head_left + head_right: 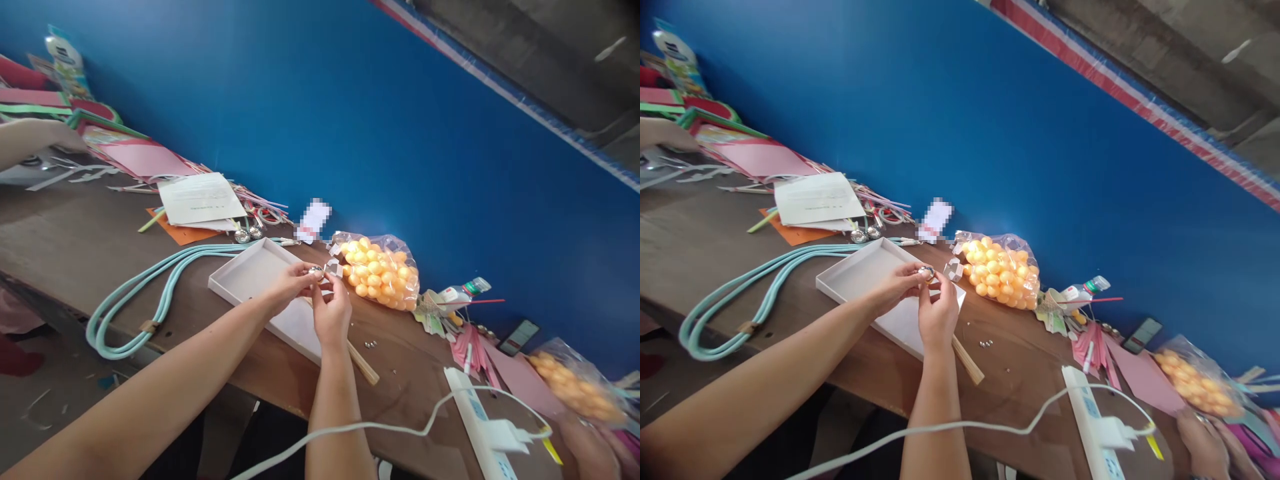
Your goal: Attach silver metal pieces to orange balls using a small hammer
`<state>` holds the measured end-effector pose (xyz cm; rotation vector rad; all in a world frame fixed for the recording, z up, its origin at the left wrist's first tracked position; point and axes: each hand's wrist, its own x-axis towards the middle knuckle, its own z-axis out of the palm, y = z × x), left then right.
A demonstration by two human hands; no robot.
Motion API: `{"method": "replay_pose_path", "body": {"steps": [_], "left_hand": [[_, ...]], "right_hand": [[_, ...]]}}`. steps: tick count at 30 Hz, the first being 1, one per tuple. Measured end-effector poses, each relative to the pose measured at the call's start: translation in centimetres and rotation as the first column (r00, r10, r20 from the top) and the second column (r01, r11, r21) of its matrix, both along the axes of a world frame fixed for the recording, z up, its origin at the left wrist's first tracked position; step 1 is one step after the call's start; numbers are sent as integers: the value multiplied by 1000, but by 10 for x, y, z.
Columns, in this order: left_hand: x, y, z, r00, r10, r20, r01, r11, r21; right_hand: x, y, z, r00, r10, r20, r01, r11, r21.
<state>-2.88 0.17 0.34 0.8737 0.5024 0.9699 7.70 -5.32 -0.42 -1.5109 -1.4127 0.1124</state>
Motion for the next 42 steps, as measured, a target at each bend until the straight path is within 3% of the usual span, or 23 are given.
{"method": "replay_pose_path", "body": {"steps": [6, 11, 15, 17, 19, 21, 25, 28, 35, 42], "left_hand": [[-1, 4, -5, 993, 94, -73, -94, 996, 2], [0, 7, -7, 980, 125, -156, -129, 992, -15], [0, 7, -8, 969, 156, -191, -165, 986, -30], [0, 7, -8, 967, 165, -195, -174, 984, -31], [0, 7, -7, 966, 164, -199, -174, 984, -37], [0, 7, -7, 965, 164, -207, -177, 983, -44], [0, 6, -8, 962, 157, -222, -169, 985, -38], [-1, 5, -7, 963, 152, -222, -162, 986, -29], [-1, 5, -6, 960, 152, -236, -168, 984, -51], [-1, 7, -8, 993, 64, -95, -77, 986, -146]], "right_hand": [[1, -1, 6, 1000, -25, -5, 25, 1000, 13], [9, -27, 44, 985, 17, -172, -2, 996, 85], [53, -49, 61, 978, -82, -194, 88, 996, 24], [88, -57, 54, 973, -201, -111, 193, 978, -77], [123, -65, 38, 958, -286, 20, 281, 923, -262], [149, -72, 18, 952, -299, 64, 302, 888, -347], [166, -85, -19, 945, -303, 123, 325, 840, -435], [163, -88, -35, 945, -297, 136, 325, 822, -467], [159, -87, -44, 934, -303, 192, 358, 802, -479], [158, -86, -38, 920, -372, 125, 391, 847, -361]]}}
